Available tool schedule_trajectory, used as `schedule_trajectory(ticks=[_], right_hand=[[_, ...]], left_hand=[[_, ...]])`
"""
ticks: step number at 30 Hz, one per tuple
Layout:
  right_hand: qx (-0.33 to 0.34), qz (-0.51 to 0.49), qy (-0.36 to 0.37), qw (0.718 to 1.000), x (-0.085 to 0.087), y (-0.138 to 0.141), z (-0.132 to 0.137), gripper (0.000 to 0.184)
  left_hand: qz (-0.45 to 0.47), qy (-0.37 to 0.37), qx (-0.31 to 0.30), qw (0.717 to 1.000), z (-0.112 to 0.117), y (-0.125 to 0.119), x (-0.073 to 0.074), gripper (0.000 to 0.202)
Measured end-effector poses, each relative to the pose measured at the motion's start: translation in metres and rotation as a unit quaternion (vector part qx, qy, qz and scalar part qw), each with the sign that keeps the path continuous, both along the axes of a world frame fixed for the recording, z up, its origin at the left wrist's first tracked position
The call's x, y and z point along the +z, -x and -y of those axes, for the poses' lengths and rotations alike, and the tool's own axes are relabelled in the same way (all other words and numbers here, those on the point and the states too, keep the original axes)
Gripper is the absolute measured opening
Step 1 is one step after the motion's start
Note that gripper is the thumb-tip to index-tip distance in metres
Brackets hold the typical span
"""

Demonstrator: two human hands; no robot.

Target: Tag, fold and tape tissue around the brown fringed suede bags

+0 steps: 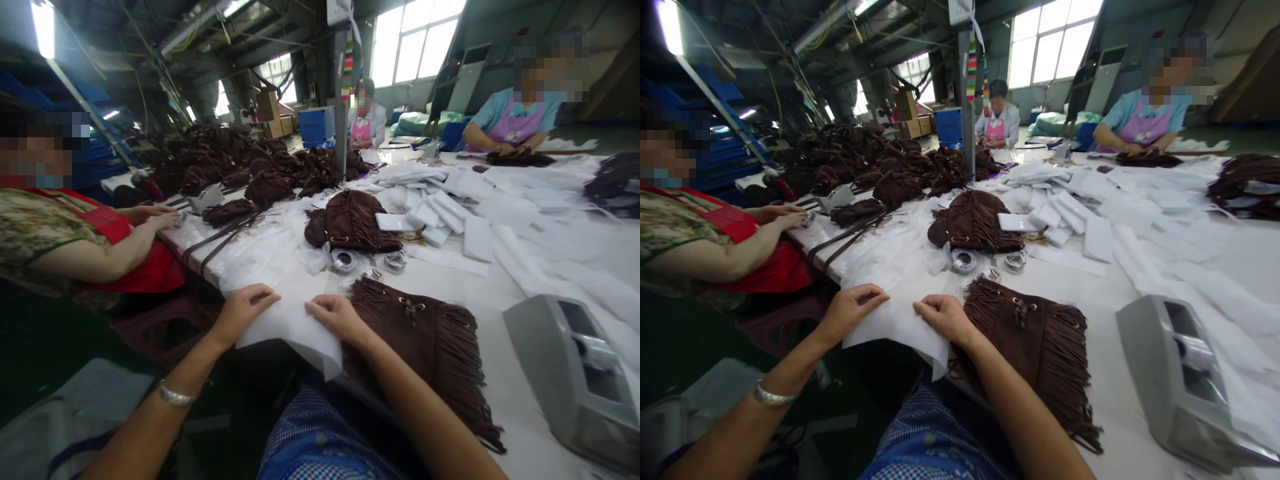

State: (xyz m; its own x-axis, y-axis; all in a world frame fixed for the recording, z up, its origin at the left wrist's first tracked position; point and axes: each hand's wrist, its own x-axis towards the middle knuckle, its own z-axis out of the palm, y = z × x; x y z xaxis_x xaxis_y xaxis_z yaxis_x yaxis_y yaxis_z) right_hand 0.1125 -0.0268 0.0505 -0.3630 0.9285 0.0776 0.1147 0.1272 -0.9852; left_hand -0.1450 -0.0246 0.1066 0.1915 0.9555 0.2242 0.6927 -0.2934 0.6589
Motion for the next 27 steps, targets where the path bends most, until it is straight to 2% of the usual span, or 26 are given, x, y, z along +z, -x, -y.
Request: schedule_trajectory(ticks=[3,4,5,6,8,10,11,12,14,17,19,21,22,24,27], right_hand=[[-0.105,-0.032,-0.002,0.994,-0.006,-0.002,-0.006,0.042],[-0.125,-0.033,-0.013,0.992,-0.007,-0.003,-0.007,0.042],[-0.127,-0.026,-0.026,0.991,-0.007,-0.003,-0.007,0.041],[-0.111,-0.016,-0.040,0.993,-0.006,-0.003,-0.006,0.041],[-0.047,0.001,-0.056,0.997,-0.003,-0.002,-0.003,0.040],[0.010,0.001,-0.049,0.999,0.000,-0.002,0.000,0.042],[0.029,-0.005,-0.034,0.999,0.002,-0.003,0.002,0.045],[0.041,-0.012,-0.015,0.999,0.003,-0.004,0.002,0.048],[0.057,-0.034,0.026,0.997,0.005,-0.008,0.002,0.054],[0.080,-0.071,0.064,0.992,0.005,-0.011,0.000,0.052],[0.084,-0.070,0.063,0.992,0.004,-0.010,-0.001,0.048],[0.074,-0.042,0.042,0.995,0.002,-0.009,-0.001,0.043],[0.069,-0.026,0.024,0.997,0.002,-0.008,0.000,0.041],[0.065,0.000,-0.023,0.998,0.001,-0.008,0.001,0.037],[0.057,0.019,-0.084,0.995,0.001,-0.009,0.002,0.035]], left_hand=[[0.043,-0.038,0.152,0.987,-0.006,0.028,-0.007,0.040],[0.041,-0.033,0.180,0.982,-0.008,0.033,-0.007,0.042],[0.035,-0.018,0.179,0.983,-0.008,0.033,-0.006,0.045],[0.028,0.007,0.149,0.988,-0.008,0.028,-0.005,0.046],[0.031,0.078,0.019,0.996,-0.006,0.007,-0.001,0.048],[0.043,0.168,-0.094,0.980,-0.005,-0.021,0.000,0.057],[0.041,0.197,-0.121,0.972,-0.005,-0.032,0.000,0.058],[0.042,0.214,-0.131,0.967,-0.007,-0.039,0.000,0.057],[0.048,0.207,-0.115,0.970,-0.012,-0.038,-0.003,0.045],[0.030,0.161,-0.067,0.984,-0.019,-0.015,-0.004,0.036],[-0.032,0.102,-0.023,0.994,-0.017,-0.005,-0.001,0.040],[-0.093,0.024,0.008,0.995,-0.012,-0.008,0.004,0.052],[-0.110,-0.004,0.001,0.994,-0.009,-0.015,0.007,0.055],[-0.124,-0.015,-0.066,0.990,-0.004,-0.033,0.011,0.050],[-0.131,0.039,-0.177,0.975,-0.005,-0.055,0.014,0.032]])
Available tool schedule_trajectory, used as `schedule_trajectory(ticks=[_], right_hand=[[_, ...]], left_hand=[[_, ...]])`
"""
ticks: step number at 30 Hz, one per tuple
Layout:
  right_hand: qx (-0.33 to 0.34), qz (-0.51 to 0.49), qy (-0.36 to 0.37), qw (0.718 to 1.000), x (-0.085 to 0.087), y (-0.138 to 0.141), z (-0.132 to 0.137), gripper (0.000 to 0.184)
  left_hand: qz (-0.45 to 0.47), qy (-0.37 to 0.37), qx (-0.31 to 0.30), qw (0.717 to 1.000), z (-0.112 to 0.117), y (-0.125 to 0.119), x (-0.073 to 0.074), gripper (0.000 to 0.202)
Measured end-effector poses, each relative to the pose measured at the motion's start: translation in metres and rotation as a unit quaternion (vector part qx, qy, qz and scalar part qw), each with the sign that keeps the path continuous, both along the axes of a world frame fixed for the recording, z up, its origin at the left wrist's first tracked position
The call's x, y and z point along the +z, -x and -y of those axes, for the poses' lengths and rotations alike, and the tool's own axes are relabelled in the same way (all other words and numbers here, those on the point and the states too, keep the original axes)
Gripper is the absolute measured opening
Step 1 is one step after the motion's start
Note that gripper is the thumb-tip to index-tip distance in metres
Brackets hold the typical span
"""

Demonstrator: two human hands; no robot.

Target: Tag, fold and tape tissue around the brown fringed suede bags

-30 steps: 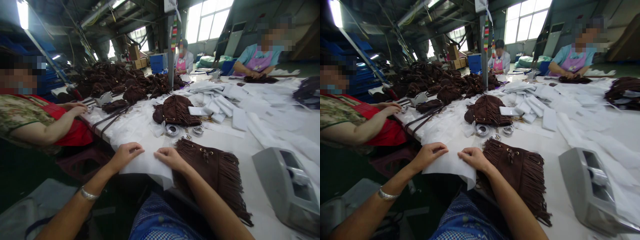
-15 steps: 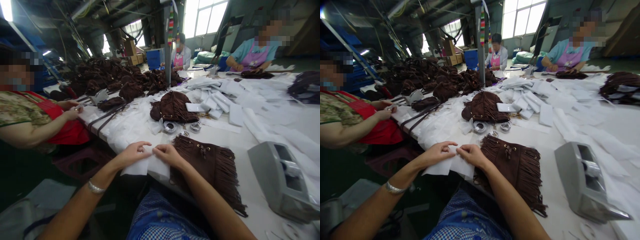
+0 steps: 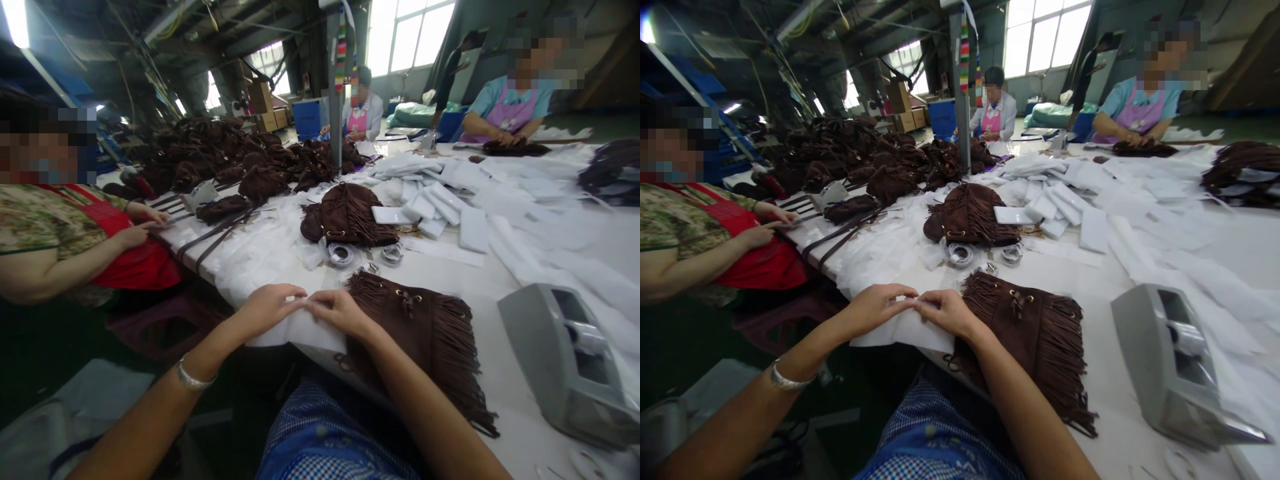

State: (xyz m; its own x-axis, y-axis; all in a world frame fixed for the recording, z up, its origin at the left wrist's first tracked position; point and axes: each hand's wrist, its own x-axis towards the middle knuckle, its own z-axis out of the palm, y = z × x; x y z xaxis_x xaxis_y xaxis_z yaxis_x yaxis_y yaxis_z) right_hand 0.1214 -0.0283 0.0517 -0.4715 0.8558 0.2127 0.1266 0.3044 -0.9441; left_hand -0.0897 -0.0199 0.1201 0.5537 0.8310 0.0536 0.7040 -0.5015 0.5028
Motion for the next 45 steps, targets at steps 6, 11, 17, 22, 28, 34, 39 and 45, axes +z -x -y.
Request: schedule_trajectory(ticks=[6,11,17,22,28,34,39,45], right_hand=[[-0.021,-0.065,0.060,0.996,0.003,-0.003,-0.001,0.028],[-0.055,-0.208,0.227,0.950,0.009,-0.001,0.001,0.021],[-0.186,-0.419,0.319,0.829,0.010,0.001,-0.009,0.022],[-0.354,-0.591,0.228,0.688,0.002,-0.020,-0.032,0.029],[-0.396,-0.647,0.168,0.630,-0.004,-0.046,-0.043,0.032],[-0.428,-0.606,0.153,0.653,-0.006,-0.048,-0.043,0.035],[-0.435,-0.610,0.137,0.647,-0.001,-0.048,-0.040,0.036],[-0.343,-0.508,0.145,0.777,0.006,-0.042,-0.034,0.042]], left_hand=[[0.063,0.030,-0.044,0.997,-0.004,-0.008,-0.005,0.026],[0.122,-0.012,-0.039,0.992,-0.003,-0.017,-0.008,0.025],[0.171,-0.030,0.002,0.985,-0.038,-0.031,0.005,0.024],[0.346,-0.037,0.134,0.928,-0.106,-0.062,0.018,0.038],[0.372,-0.053,0.058,0.925,-0.189,-0.174,0.037,0.051],[0.284,-0.037,-0.037,0.957,-0.188,-0.231,0.050,0.049],[0.208,0.045,-0.034,0.976,-0.127,-0.170,0.018,0.052],[0.162,0.012,0.044,0.986,-0.093,-0.107,-0.009,0.051]])
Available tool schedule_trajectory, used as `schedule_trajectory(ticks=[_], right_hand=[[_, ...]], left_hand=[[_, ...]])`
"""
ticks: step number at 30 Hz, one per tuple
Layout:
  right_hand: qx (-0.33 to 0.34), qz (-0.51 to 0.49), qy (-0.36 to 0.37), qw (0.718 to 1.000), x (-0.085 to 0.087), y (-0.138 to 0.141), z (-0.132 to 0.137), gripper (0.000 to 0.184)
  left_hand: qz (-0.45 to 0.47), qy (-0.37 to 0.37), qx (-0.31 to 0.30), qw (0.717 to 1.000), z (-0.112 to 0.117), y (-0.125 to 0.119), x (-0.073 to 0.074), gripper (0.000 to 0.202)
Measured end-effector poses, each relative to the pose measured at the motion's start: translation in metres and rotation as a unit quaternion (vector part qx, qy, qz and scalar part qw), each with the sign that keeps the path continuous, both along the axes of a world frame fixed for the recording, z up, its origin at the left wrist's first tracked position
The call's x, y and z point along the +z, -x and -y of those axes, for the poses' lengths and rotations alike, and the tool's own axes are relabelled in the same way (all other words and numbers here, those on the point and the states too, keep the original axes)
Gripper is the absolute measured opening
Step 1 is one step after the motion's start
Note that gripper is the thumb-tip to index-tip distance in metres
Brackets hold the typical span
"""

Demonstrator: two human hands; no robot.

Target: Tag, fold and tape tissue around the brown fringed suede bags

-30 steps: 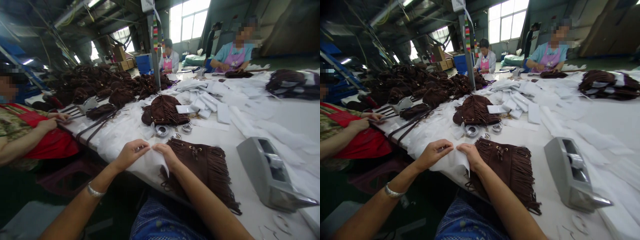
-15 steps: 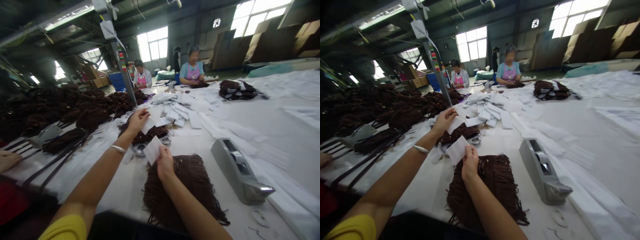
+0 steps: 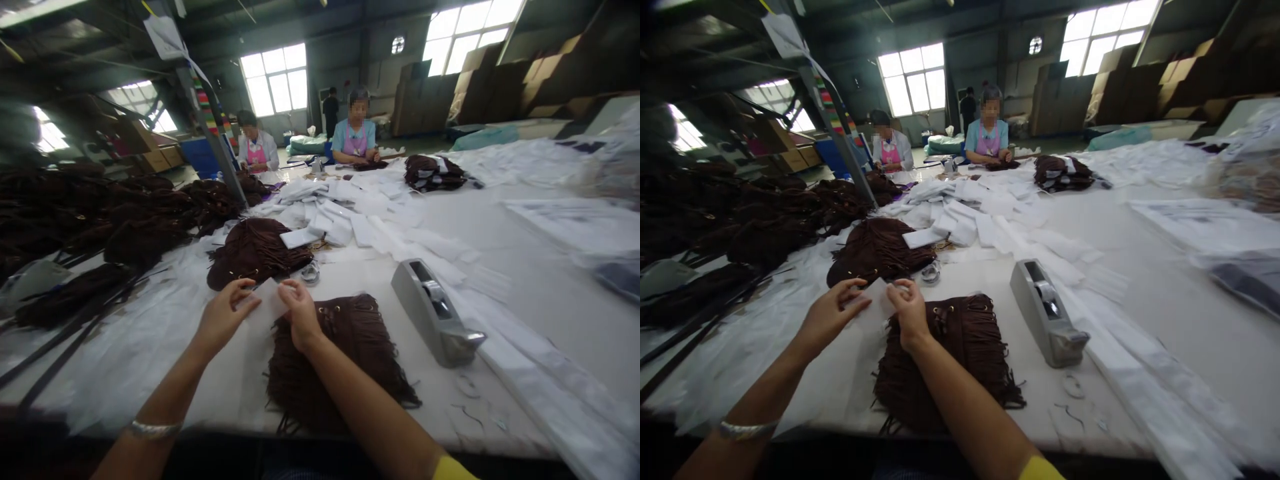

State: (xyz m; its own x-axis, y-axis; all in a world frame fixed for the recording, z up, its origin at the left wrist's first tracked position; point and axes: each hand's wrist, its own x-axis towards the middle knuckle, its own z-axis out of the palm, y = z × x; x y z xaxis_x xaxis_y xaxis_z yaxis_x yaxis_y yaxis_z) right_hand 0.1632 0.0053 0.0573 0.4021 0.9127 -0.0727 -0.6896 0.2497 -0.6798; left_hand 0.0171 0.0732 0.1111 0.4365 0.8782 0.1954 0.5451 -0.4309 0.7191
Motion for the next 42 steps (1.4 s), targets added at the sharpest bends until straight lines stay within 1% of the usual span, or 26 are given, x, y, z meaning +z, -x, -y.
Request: schedule_trajectory(ticks=[1,2,4,5,7,8,9,10,11,13,14,15,17,19,21,23,25,26,27,28,30,33,35,37,39,42], right_hand=[[0.022,0.052,-0.008,0.998,0.000,0.000,0.000,0.042],[0.026,0.107,-0.016,0.994,0.000,0.000,0.000,0.039],[-0.016,0.194,-0.030,0.980,0.000,-0.002,0.000,0.031],[-0.049,0.216,-0.038,0.974,0.000,-0.004,0.000,0.028],[-0.109,0.209,-0.052,0.970,0.003,-0.012,0.001,0.025],[-0.136,0.182,-0.057,0.972,0.005,-0.016,0.001,0.026],[-0.162,0.149,-0.059,0.974,0.008,-0.022,0.002,0.027],[-0.186,0.116,-0.057,0.974,0.011,-0.028,0.003,0.029],[-0.210,0.086,-0.054,0.972,0.015,-0.034,0.006,0.031],[-0.253,0.051,-0.049,0.965,0.024,-0.048,0.017,0.036],[-0.271,0.050,-0.048,0.960,0.028,-0.055,0.026,0.038],[-0.283,0.062,-0.046,0.956,0.032,-0.063,0.037,0.038],[-0.285,0.115,-0.035,0.951,0.038,-0.078,0.066,0.035],[-0.254,0.198,0.001,0.947,0.038,-0.091,0.100,0.029],[-0.206,0.291,0.072,0.932,0.033,-0.103,0.132,0.026],[-0.159,0.392,0.166,0.891,0.026,-0.112,0.159,0.026],[-0.128,0.477,0.245,0.834,0.020,-0.117,0.177,0.026],[-0.115,0.506,0.267,0.812,0.017,-0.119,0.182,0.026],[-0.101,0.524,0.276,0.800,0.015,-0.119,0.185,0.027],[-0.084,0.532,0.275,0.796,0.014,-0.118,0.186,0.028],[-0.047,0.529,0.257,0.808,0.012,-0.115,0.185,0.029],[-0.009,0.504,0.239,0.830,0.009,-0.112,0.180,0.021],[0.006,0.507,0.241,0.827,0.007,-0.111,0.179,0.018],[0.026,0.531,0.245,0.810,0.003,-0.109,0.182,0.015],[0.047,0.555,0.248,0.792,0.001,-0.105,0.190,0.013],[0.081,0.567,0.251,0.780,0.003,-0.098,0.205,0.014]], left_hand=[[-0.016,-0.061,0.029,0.998,0.004,0.003,0.001,0.048],[-0.017,-0.122,0.061,0.990,0.011,0.004,0.003,0.044],[0.037,-0.207,0.115,0.971,0.035,-0.002,0.004,0.037],[0.085,-0.220,0.133,0.963,0.051,-0.008,0.002,0.033],[0.189,-0.190,0.139,0.953,0.087,-0.023,-0.007,0.028],[0.232,-0.176,0.132,0.948,0.105,-0.032,-0.015,0.026],[0.250,-0.150,0.117,0.949,0.121,-0.041,-0.023,0.024],[0.255,-0.100,0.090,0.958,0.135,-0.050,-0.032,0.021],[0.242,-0.038,0.047,0.968,0.145,-0.057,-0.042,0.021],[0.184,0.066,-0.037,0.980,0.158,-0.069,-0.059,0.019],[0.157,0.100,-0.065,0.980,0.159,-0.072,-0.066,0.018],[0.141,0.123,-0.077,0.979,0.159,-0.074,-0.072,0.018],[0.160,0.169,-0.063,0.970,0.154,-0.074,-0.080,0.022],[0.220,0.237,-0.039,0.945,0.145,-0.074,-0.082,0.032],[0.268,0.311,-0.019,0.911,0.134,-0.075,-0.079,0.042],[0.263,0.371,-0.012,0.891,0.123,-0.080,-0.072,0.049],[0.200,0.403,-0.026,0.893,0.112,-0.088,-0.065,0.057],[0.163,0.408,-0.037,0.898,0.106,-0.093,-0.062,0.060],[0.131,0.408,-0.048,0.902,0.101,-0.098,-0.060,0.062],[0.109,0.407,-0.057,0.905,0.096,-0.104,-0.059,0.062],[0.098,0.399,-0.069,0.909,0.088,-0.113,-0.060,0.057],[0.120,0.380,-0.076,0.914,0.086,-0.118,-0.066,0.048],[0.139,0.372,-0.075,0.915,0.091,-0.114,-0.069,0.045],[0.149,0.376,-0.072,0.912,0.102,-0.105,-0.071,0.043],[0.157,0.387,-0.069,0.906,0.116,-0.095,-0.071,0.039],[0.168,0.418,-0.052,0.891,0.139,-0.080,-0.070,0.035]])
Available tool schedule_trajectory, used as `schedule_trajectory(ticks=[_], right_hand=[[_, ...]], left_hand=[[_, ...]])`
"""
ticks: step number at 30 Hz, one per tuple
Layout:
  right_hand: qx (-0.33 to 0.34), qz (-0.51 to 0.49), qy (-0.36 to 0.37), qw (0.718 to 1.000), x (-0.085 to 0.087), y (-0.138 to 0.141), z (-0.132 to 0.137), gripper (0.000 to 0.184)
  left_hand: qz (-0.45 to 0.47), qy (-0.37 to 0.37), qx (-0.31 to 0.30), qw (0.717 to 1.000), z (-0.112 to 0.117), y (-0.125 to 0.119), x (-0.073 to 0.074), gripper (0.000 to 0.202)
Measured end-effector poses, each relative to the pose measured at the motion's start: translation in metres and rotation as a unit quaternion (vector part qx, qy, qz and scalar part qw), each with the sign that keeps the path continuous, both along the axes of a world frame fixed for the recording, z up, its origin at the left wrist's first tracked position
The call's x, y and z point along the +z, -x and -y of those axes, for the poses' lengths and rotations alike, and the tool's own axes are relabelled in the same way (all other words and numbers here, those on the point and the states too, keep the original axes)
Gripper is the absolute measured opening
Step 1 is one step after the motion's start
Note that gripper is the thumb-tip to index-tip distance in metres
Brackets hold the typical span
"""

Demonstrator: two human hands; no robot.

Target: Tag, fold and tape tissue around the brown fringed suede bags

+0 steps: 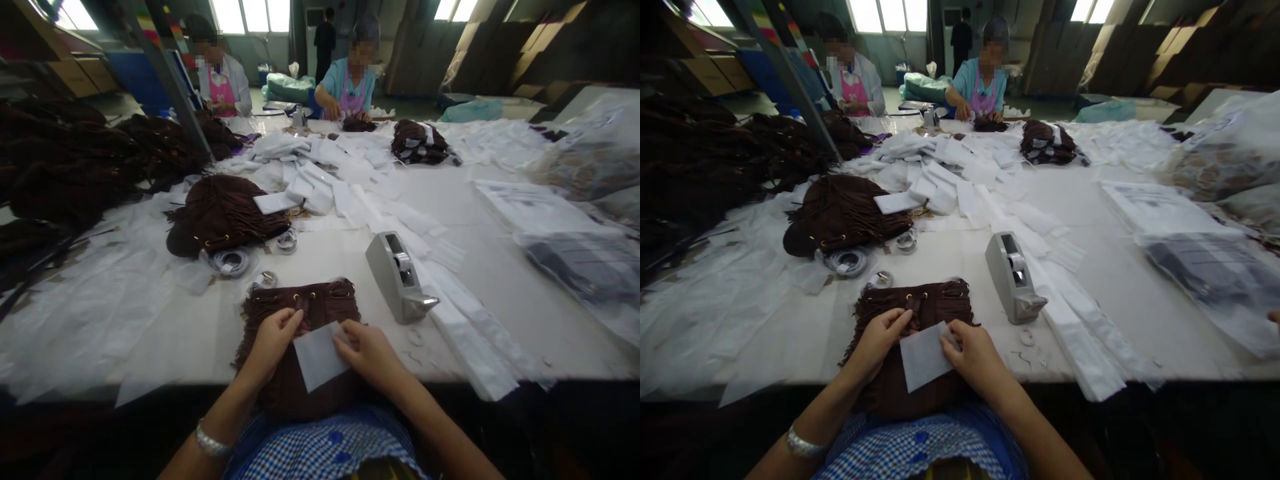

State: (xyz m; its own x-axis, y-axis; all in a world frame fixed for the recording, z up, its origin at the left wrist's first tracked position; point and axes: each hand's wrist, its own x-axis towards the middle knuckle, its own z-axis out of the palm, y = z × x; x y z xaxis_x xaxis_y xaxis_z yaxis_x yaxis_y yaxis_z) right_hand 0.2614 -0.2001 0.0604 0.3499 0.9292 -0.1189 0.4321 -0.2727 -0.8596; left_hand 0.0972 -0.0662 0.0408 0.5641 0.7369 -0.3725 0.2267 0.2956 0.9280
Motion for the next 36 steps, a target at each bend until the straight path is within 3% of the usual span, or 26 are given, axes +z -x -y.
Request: schedule_trajectory(ticks=[4,7,9,17,21,26,31,33,36], right_hand=[[-0.018,0.011,0.008,1.000,0.016,0.009,0.014,0.017],[-0.074,0.065,-0.005,0.995,0.028,0.014,0.011,0.015],[-0.070,0.114,0.007,0.991,0.031,0.017,0.006,0.015],[-0.009,0.182,0.074,0.980,0.028,0.021,-0.015,0.020],[-0.010,0.195,0.067,0.978,0.032,0.023,-0.023,0.021],[-0.029,0.156,0.070,0.985,0.023,0.025,-0.033,0.016],[-0.026,0.225,0.031,0.974,0.014,0.025,-0.039,0.016],[-0.040,0.194,0.022,0.980,0.012,0.025,-0.041,0.014],[-0.080,0.064,-0.012,0.995,0.004,0.026,-0.044,0.008]], left_hand=[[0.001,0.011,0.006,1.000,0.019,0.012,0.002,0.034],[0.012,0.040,0.010,0.999,0.016,0.015,0.006,0.038],[0.021,0.073,0.009,0.997,0.008,0.016,0.010,0.042],[0.018,0.105,-0.053,0.993,-0.026,0.009,0.037,0.040],[-0.003,0.108,-0.073,0.992,-0.030,0.006,0.048,0.033],[-0.013,0.134,-0.070,0.988,-0.032,0.005,0.056,0.029],[-0.031,0.146,-0.076,0.986,-0.038,0.002,0.062,0.029],[-0.034,0.147,-0.078,0.985,-0.035,0.001,0.062,0.029],[-0.030,0.147,-0.082,0.985,-0.024,0.003,0.058,0.031]])
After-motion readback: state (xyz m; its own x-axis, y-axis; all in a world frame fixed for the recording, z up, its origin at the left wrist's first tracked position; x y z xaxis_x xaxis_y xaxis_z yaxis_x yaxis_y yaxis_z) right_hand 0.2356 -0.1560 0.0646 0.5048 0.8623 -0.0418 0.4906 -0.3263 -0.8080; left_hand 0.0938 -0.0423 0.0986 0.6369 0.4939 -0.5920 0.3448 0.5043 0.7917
